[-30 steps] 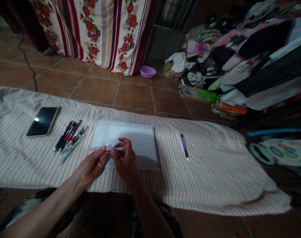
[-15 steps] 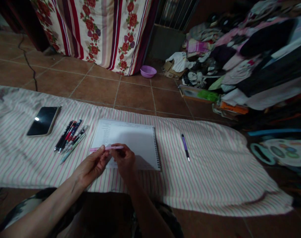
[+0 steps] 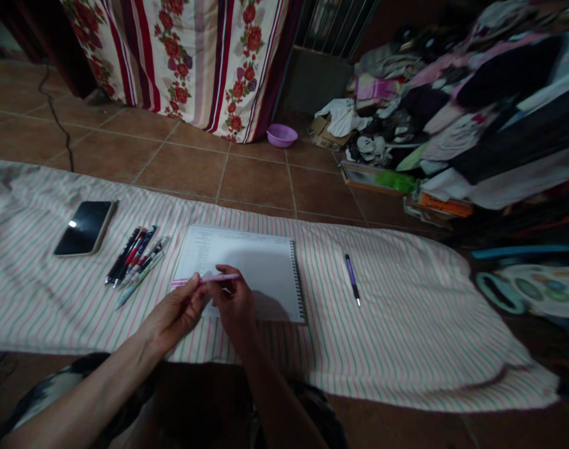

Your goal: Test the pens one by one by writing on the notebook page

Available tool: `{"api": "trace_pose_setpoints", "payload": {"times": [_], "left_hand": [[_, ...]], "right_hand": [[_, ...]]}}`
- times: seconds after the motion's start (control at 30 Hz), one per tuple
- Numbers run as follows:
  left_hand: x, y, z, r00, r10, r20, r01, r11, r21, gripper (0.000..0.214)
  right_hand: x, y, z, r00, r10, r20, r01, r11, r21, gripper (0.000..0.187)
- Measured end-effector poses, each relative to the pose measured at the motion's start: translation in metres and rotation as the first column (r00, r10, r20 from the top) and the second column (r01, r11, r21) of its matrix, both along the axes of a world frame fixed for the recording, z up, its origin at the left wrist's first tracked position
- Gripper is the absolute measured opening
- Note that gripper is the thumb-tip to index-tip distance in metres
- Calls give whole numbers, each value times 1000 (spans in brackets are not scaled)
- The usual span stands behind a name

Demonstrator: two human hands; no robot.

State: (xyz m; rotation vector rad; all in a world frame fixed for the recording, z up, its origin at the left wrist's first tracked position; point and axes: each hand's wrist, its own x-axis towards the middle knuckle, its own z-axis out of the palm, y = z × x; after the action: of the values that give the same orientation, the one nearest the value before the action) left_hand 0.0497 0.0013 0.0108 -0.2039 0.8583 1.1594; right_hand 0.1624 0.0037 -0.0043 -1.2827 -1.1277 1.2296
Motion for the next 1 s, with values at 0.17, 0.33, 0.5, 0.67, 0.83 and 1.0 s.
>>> {"api": "trace_pose_setpoints", "payload": {"times": [0.17,0.33,0.5,0.67,0.83,1.0], "left_hand": [[1,-1,-2,1000,-21,-18,21,1000,23,17],[2,-3,-6,999,-38,-1,38,994,99,18],[3,-5,-9,997,-77,-21,79,987,136,14],[3,-5,-2,992,-85,-93,101,978,185,11],[1,-13,6,885,-235,-402,335,921,200,25],[-7,-21,7,295,95,-951,617,741,266,27]], "right_hand": [[-1,1,1,1000,23,-13,-23,1000,0,23],[-1,0,1,1000,0,-7,0,1000,-12,20],[-1,-3,3,999,15,28,-15,1000,-5,15],[-1,-2,4,998,-32,56,33,999,-8,15],[6,6,1,990,-144,-5,144,989,-31,19],[9,11,1,971,-206,-125,191,974,-120,23]]}}
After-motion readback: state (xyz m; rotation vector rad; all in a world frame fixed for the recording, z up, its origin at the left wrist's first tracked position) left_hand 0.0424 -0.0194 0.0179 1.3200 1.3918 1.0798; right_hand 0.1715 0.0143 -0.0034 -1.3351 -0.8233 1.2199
